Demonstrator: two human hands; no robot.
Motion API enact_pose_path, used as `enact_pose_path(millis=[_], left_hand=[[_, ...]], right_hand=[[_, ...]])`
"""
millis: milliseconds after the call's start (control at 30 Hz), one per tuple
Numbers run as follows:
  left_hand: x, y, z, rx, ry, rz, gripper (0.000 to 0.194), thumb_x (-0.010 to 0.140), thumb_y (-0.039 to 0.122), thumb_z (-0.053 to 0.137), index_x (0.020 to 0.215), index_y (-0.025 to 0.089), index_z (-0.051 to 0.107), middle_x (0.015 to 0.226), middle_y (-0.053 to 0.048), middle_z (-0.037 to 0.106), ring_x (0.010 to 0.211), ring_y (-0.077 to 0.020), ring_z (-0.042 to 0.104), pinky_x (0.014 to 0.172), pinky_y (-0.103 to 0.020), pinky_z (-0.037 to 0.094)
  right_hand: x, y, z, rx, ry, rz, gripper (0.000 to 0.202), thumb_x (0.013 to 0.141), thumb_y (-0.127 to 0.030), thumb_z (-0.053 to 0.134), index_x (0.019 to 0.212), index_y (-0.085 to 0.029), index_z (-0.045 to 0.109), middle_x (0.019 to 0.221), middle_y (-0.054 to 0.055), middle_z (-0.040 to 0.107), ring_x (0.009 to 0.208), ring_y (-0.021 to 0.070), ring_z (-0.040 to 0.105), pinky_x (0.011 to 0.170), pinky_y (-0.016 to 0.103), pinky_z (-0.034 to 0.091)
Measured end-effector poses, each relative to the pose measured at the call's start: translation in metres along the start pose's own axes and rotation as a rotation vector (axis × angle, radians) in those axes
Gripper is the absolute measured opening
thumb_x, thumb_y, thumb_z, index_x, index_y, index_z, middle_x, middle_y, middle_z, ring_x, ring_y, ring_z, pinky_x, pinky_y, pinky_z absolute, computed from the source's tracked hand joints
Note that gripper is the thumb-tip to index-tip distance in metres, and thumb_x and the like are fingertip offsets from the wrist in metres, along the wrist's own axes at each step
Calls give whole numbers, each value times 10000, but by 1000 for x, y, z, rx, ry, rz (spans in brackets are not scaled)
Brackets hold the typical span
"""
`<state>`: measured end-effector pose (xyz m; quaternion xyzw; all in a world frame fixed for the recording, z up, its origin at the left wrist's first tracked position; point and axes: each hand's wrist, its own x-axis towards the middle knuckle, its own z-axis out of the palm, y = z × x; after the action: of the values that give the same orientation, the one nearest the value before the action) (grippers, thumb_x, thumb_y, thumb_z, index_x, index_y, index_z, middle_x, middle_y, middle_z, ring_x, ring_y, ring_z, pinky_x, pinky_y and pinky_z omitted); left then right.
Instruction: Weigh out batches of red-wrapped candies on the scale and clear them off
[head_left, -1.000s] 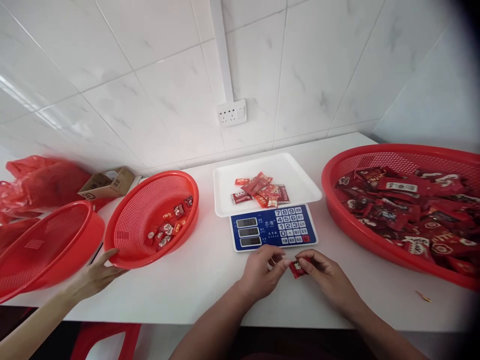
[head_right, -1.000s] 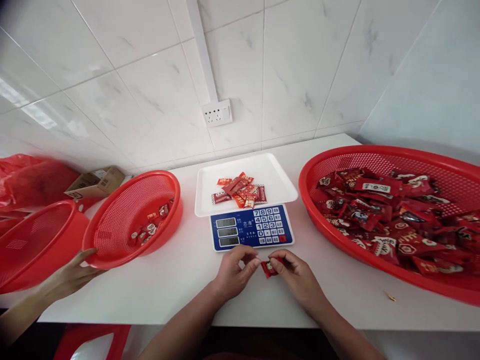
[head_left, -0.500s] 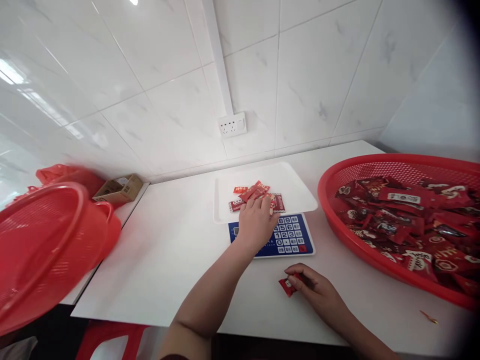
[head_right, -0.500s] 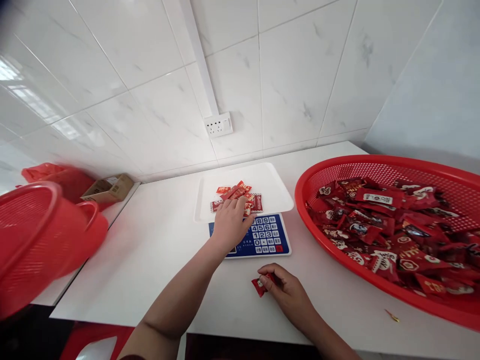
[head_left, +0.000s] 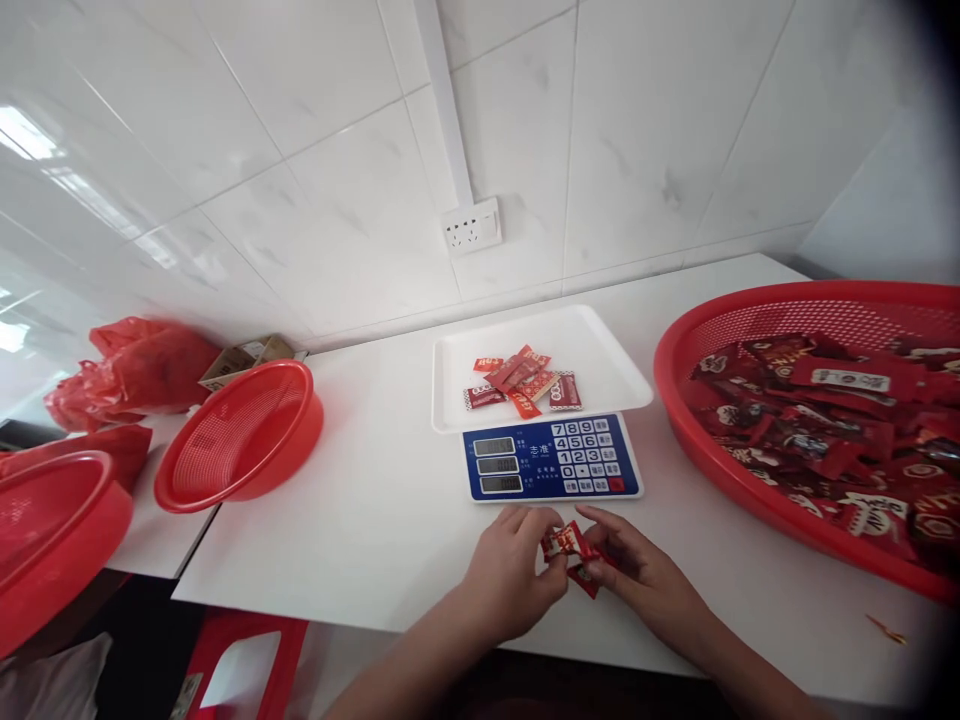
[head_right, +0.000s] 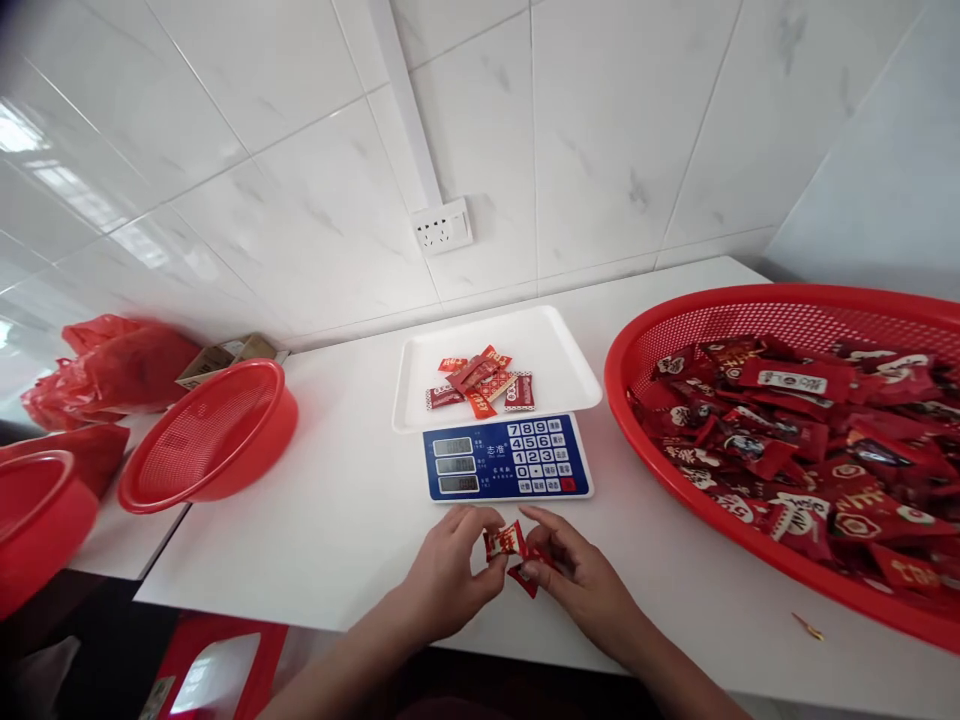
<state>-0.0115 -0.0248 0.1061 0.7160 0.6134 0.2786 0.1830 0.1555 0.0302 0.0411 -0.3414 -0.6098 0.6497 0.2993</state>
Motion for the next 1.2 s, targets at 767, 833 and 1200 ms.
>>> enact_pose_path(millis=[767,833,1200], left_hand=[[7,-79,-70,367,586,-87,335,883,315,488,1185,170,472,1240,-149,518,1238,-258,397,1009,-457,349],[14,-104,-105,585,680,-229,417,891,348,468,1256,148,435,1357,-163,410,1334,-285,233,1053,-488,262],[2,-149,-150,836,454,-713,480,911,390,362,1274,86,436,1232,-204,527,1227,-337,391,1018,-610,172]], right_hand=[[2,-11,-1,-26,-47,69,342,822,-536,483,829,-207,579,752,37,660,662,149,594,612,273,491],[3,-9,-2,5,-41,60,334,829,-526,486,833,-205,577,759,42,662,698,154,604,640,280,497],[5,-15,-2,11,11,68,412,791,-597,489,816,-195,576,725,36,645,644,150,588,580,282,473]])
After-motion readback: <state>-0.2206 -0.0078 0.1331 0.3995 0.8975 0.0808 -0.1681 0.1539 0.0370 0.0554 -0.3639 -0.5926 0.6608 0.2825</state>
